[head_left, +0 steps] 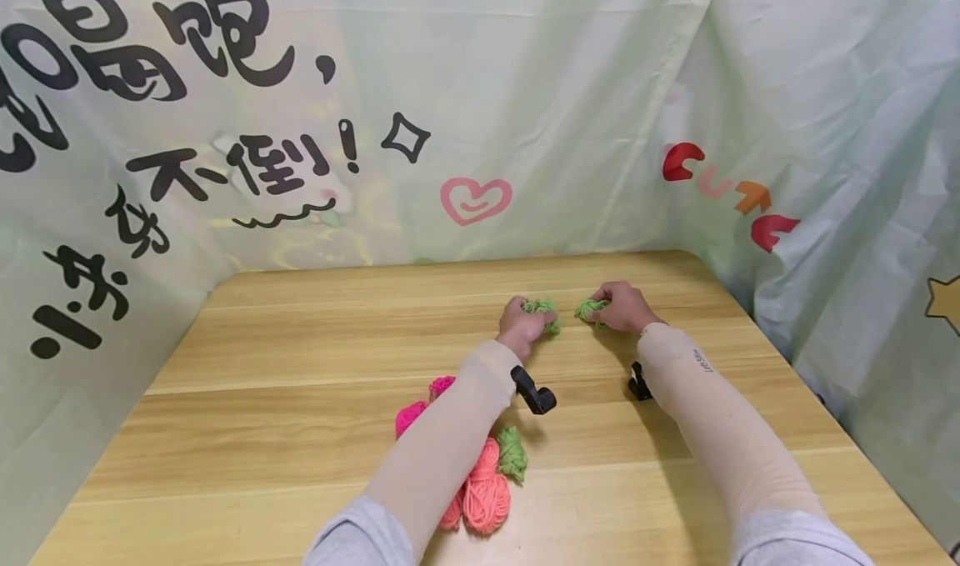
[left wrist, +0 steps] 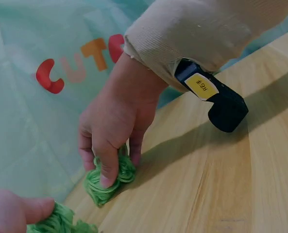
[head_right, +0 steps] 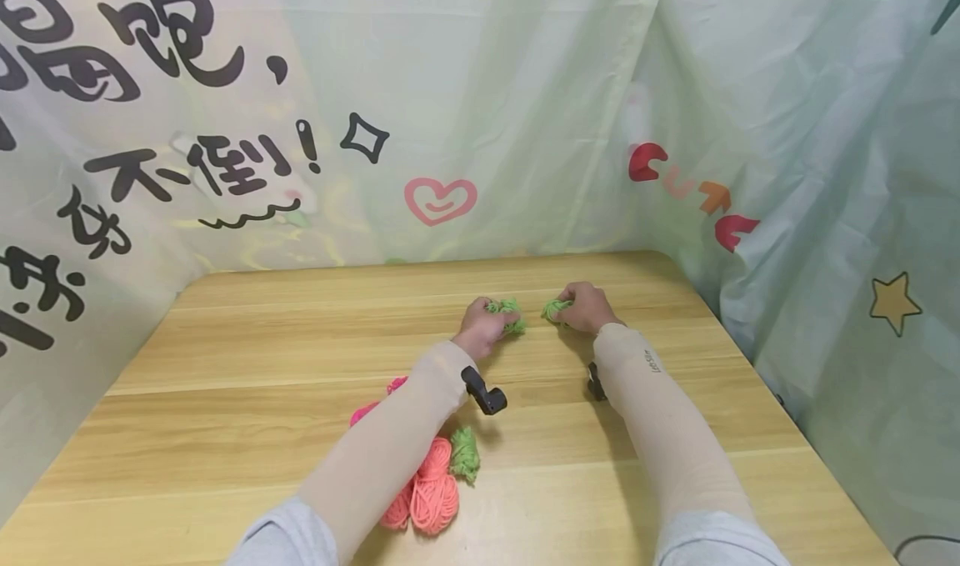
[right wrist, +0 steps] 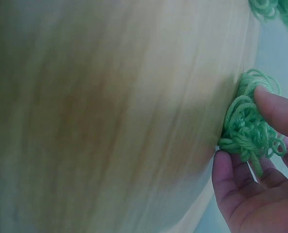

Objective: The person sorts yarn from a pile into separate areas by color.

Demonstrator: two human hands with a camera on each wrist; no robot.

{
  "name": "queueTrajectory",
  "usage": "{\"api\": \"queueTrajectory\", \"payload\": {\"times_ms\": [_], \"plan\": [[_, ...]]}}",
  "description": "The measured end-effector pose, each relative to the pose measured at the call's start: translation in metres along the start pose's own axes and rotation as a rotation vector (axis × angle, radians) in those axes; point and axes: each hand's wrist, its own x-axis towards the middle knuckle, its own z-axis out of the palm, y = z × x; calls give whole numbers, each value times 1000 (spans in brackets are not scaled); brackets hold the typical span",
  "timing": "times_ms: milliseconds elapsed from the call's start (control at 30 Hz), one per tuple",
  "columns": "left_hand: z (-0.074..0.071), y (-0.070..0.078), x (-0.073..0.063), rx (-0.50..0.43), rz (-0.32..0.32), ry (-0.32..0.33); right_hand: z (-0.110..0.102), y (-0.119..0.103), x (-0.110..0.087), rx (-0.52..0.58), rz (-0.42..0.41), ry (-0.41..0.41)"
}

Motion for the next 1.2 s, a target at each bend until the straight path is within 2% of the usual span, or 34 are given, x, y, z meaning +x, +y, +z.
{"api": "queueTrajectory", "payload": {"times_ms": [67, 233, 433, 667, 833, 1067, 1200], "plan": [[1, -1, 0, 69, 10, 48, 0, 0, 0, -3, -1, 1], [5, 0, -1, 153, 34, 131, 1, 1, 1, -13, -4, 6], [13, 1, -3, 258, 109, 207, 1, -3, 2, -28, 3, 10], [20, -1, -2, 310, 154, 178, 2, -3, 2, -48, 9, 27], [22, 0, -1, 351, 195, 197, 2, -3, 2, -48, 13, 30], [30, 4, -7, 377, 226, 213, 0, 0, -1, -60, 9, 35], [32, 5, -8, 423, 235, 174, 1, 0, 1, -55, 9, 34]]}}
